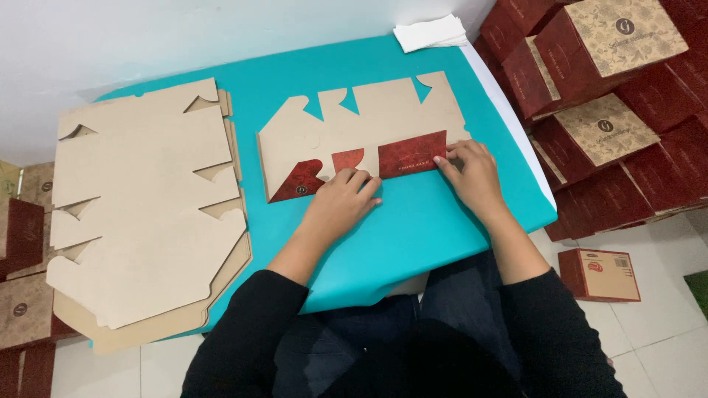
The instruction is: The person assembles a cardboard box by folding a flat, pre-cut piece along its creases. They fold the side flaps upward and tuck the tabs into slots to form the box structure. Finally, they place a white paper insert inside the assembled box.
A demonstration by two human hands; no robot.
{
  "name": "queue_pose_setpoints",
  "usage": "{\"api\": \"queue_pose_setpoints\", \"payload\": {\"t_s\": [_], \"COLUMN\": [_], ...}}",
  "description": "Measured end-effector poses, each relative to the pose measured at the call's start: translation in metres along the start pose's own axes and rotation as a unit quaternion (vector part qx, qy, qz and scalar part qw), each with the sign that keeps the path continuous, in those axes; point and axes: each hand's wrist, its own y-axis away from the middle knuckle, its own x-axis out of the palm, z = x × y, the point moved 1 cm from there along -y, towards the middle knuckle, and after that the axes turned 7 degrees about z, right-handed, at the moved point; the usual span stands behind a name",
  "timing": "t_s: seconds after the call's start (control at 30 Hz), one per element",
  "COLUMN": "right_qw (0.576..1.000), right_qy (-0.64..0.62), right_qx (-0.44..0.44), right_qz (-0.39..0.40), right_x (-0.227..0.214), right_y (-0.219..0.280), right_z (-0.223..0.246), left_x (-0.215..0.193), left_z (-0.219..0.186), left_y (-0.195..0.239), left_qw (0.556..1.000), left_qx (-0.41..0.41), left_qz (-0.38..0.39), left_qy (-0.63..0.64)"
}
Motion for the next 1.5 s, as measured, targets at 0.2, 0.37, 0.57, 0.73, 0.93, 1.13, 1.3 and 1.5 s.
{"api": "queue_pose_setpoints", "payload": {"t_s": [0.2, 0.37, 0.57, 0.73, 0.93, 1.13, 1.3, 1.5], "right_qw": [0.996, 0.995, 0.961, 0.94, 0.932, 0.952, 0.967, 0.958], "right_qy": [0.081, 0.097, 0.168, 0.136, 0.221, 0.217, 0.199, 0.231], "right_qx": [0.008, -0.004, -0.218, -0.312, -0.288, -0.213, -0.147, -0.113], "right_qz": [-0.022, -0.034, -0.013, 0.033, -0.005, -0.036, -0.067, -0.125], "right_x": [0.005, 0.006, 0.014, 0.037, 0.03, 0.019, 0.005, 0.004], "right_y": [0.002, 0.001, 0.009, 0.011, 0.021, 0.023, 0.025, 0.031], "right_z": [0.012, 0.016, 0.048, 0.056, 0.065, 0.053, 0.025, 0.022], "left_x": [-0.002, -0.004, 0.005, 0.005, 0.009, 0.015, 0.012, 0.0], "left_z": [-0.008, -0.013, -0.025, -0.034, -0.037, -0.037, -0.037, -0.036], "left_y": [-0.006, -0.01, -0.011, -0.013, -0.009, -0.007, -0.006, -0.009], "left_qw": [0.999, 0.996, 0.994, 0.992, 0.992, 0.994, 0.993, 0.993], "left_qx": [-0.02, -0.044, -0.08, -0.094, -0.096, -0.1, -0.107, -0.104], "left_qz": [0.023, 0.075, 0.08, 0.076, 0.063, 0.028, 0.028, 0.048], "left_qy": [-0.016, 0.003, -0.01, -0.044, -0.051, -0.047, -0.05, -0.042]}}
